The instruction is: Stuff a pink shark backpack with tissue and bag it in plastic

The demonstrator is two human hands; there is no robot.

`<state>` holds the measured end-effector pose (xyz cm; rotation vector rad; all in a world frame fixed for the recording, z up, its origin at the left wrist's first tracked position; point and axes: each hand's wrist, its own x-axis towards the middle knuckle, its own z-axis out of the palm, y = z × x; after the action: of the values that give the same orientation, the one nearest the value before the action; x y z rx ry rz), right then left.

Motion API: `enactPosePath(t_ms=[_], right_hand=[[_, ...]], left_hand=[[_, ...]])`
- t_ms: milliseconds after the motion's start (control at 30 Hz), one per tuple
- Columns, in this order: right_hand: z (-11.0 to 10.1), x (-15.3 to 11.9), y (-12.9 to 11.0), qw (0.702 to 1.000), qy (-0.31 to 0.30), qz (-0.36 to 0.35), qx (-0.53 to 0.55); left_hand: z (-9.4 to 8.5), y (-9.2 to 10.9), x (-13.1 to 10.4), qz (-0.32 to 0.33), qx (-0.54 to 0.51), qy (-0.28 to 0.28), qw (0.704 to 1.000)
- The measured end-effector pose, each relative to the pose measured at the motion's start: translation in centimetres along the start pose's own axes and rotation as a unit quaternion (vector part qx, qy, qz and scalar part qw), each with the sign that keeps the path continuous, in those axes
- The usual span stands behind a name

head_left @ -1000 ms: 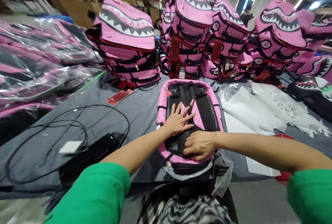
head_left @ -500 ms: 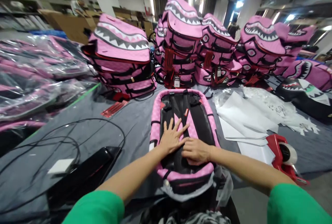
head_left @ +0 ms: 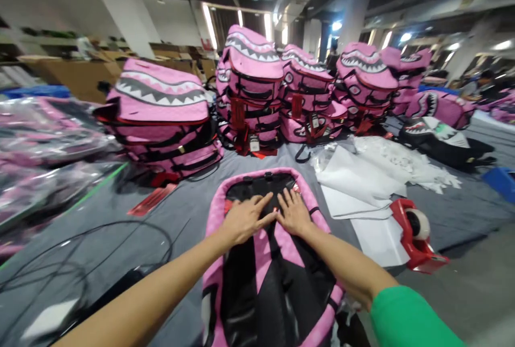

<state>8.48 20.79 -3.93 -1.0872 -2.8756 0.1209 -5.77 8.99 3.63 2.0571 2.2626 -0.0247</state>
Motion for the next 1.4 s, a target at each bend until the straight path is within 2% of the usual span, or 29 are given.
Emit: enactPosePath(t_ms=[67,133,200,233,267,333,400,467,533,567,633,700,767,833,900,967,1067,1233,1400], right_hand=[[0.1,-0.1,0.1,0.999,0.013,-0.002,0.030],[0.2,0.1,0.3,0.997,0.036,-0.005,0.063],[0.5,0.5,0.6,0.992,0.074,0.001,0.104],[0.7,0.7,0.7,0.987,0.095,0.007,0.130],[0.7,0.8,0.8,0.980,0.120,0.012,0.159],[0.6,0.8,1.0,0.961,0.179,-0.001,0.210],[-0.3,0.5,1.3,0.938,0.252,-0.064,0.231],[-1.9,0.2,2.2,0.919,0.302,-0.155,0.199],[-3.8,0.3,3.9,0.931,0.276,-0.204,0.126],[-4.9,0.7,5.1,0.951,0.228,-0.192,0.078],[-6.9,2.0,8.2,0.987,0.109,-0.114,-0.011],[-8.6,4.1,11.6,0.997,0.027,-0.032,-0.071],[-9.7,6.7,14.8,0.995,0.017,0.022,-0.095],[-10.0,9.3,17.2,0.990,0.040,0.086,-0.104],[-9.4,11.4,18.6,0.981,0.053,0.151,-0.108],[-8.2,12.9,19.3,0.973,0.050,0.199,-0.107],[-6.9,14.1,19.8,0.967,0.040,0.231,-0.100],[-6.6,14.6,20.1,0.957,0.067,0.267,-0.093],[-5.5,14.3,20.4,0.959,0.018,0.272,-0.079]], left_hand=[[1.6,-0.2,2.3,-0.073,0.064,0.071,0.993],[4.2,-0.2,3.9,-0.132,0.047,0.051,0.989],[6.1,-0.4,4.7,-0.136,0.054,0.045,0.988],[6.5,-0.6,4.9,-0.129,0.057,0.030,0.989],[6.4,-0.9,4.9,-0.118,0.060,0.012,0.991],[5.1,-1.3,4.7,-0.096,0.057,-0.044,0.993],[3.1,-1.3,4.6,-0.088,0.075,-0.085,0.990],[1.9,-0.8,4.8,-0.095,0.138,-0.070,0.983],[2.4,0.2,5.3,-0.086,0.183,0.004,0.979],[3.2,0.6,5.7,-0.072,0.180,0.045,0.980],[5.6,1.2,6.3,-0.036,0.123,0.084,0.988],[8.1,1.3,6.8,-0.018,0.072,0.092,0.993],[9.9,1.0,7.1,-0.002,0.054,0.141,0.989],[10.8,0.6,7.1,0.024,0.068,0.240,0.968],[10.8,0.5,6.9,0.047,0.101,0.334,0.936],[10.4,0.6,6.7,0.056,0.131,0.381,0.914],[9.7,0.9,6.4,0.057,0.144,0.390,0.908],[9.6,1.2,6.3,0.049,0.135,0.378,0.914],[10.0,1.2,6.4,0.046,0.105,0.354,0.928]])
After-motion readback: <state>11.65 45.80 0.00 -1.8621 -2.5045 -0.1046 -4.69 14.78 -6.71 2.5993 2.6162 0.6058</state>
